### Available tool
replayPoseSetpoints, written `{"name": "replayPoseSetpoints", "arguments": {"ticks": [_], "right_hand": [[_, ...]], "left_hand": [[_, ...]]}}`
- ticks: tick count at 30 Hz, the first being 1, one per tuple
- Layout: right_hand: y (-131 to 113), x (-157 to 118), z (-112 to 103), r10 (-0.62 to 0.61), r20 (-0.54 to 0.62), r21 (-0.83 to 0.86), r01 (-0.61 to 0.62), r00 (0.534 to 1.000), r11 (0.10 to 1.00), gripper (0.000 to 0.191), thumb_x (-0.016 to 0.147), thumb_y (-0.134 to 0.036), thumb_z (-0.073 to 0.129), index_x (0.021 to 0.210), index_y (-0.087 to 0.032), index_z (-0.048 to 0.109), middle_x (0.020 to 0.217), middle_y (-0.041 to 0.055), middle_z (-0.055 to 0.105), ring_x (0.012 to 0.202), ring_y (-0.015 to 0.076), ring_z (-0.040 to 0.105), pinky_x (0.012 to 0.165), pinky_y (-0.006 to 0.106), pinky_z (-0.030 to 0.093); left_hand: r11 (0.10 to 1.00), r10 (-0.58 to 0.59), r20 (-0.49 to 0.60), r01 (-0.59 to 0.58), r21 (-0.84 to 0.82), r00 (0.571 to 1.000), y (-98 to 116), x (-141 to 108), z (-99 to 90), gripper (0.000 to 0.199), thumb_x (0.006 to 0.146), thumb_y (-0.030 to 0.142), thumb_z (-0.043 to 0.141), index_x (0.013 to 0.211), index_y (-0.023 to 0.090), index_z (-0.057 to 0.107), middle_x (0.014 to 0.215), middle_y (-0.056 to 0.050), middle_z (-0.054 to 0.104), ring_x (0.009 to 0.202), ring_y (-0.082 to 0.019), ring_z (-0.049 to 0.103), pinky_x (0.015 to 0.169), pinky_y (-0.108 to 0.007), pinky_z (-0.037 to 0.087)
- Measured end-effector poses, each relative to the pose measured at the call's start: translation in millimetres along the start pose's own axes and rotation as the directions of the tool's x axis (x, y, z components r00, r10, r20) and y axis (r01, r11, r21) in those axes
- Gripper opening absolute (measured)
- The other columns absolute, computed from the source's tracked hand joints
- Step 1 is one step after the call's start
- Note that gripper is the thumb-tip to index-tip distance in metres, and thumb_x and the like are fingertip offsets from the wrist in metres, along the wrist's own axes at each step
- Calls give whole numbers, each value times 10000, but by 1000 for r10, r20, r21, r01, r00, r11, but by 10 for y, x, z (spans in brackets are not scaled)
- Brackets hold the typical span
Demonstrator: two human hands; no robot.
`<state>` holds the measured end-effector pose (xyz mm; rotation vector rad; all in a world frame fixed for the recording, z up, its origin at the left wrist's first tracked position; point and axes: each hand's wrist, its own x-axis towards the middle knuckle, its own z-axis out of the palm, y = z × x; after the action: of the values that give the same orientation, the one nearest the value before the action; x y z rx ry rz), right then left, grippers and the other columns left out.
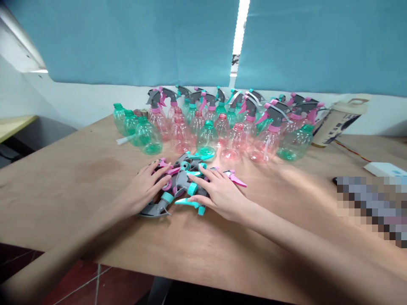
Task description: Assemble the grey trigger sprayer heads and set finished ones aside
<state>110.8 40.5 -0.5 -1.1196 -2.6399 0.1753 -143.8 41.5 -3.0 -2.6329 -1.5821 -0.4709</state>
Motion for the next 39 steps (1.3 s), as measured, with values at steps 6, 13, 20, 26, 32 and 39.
{"name": "replayPoseSetpoints", "arguments": {"ticks": [6,13,20,26,32,39], "right_hand": [[129,22,77,21,-102,-29,-24,995,999,610,905,-548,387,1432,-247,332,1464,158,356,1335,323,334,1039,542,328],[155,133,121,-97,-145,-51,90,985,995,413,943,-405,414,1331,-283,488,1451,105,389,1300,279,392,1024,495,375],[147,149,72,-48,-137,-61,40,989,997,406,947,-417,395,1294,-254,530,1402,116,442,1298,282,387,1026,487,364],[263,-175,-95,137,-224,-100,-162,965,982,537,914,-515,399,1326,-184,493,1359,169,475,1238,317,440,1000,498,375],[339,-401,29,270,-115,-17,-274,956,962,697,885,-607,353,1409,-148,373,1369,202,445,1295,352,359,1023,513,352],[219,-220,149,235,-107,76,-227,966,971,763,878,-645,305,1468,-167,228,1428,194,370,1367,340,246,1080,535,262]], "left_hand": [[996,-86,4,86,-5,996,121,45,-71,416,976,362,310,1330,212,467,1403,-94,435,1324,-285,345,1051,-463,342],[998,-70,-102,70,-8,992,324,-4,-65,400,980,327,307,1305,175,484,1396,-119,419,1304,-269,365,1063,-460,323],[966,-136,-139,162,201,981,650,-311,-202,335,889,425,476,989,134,608,965,-125,608,921,-300,569,772,-432,456],[889,-175,-24,169,425,984,761,-420,-246,413,837,507,522,867,111,638,802,-130,608,816,-335,569,673,-437,410],[937,-154,101,113,331,983,820,-404,-315,272,800,418,589,849,163,668,877,-118,600,890,-327,540,723,-428,413],[915,-206,167,130,381,964,897,-325,-369,307,815,434,563,834,149,676,894,-138,597,905,-327,533,724,-416,424]]}}
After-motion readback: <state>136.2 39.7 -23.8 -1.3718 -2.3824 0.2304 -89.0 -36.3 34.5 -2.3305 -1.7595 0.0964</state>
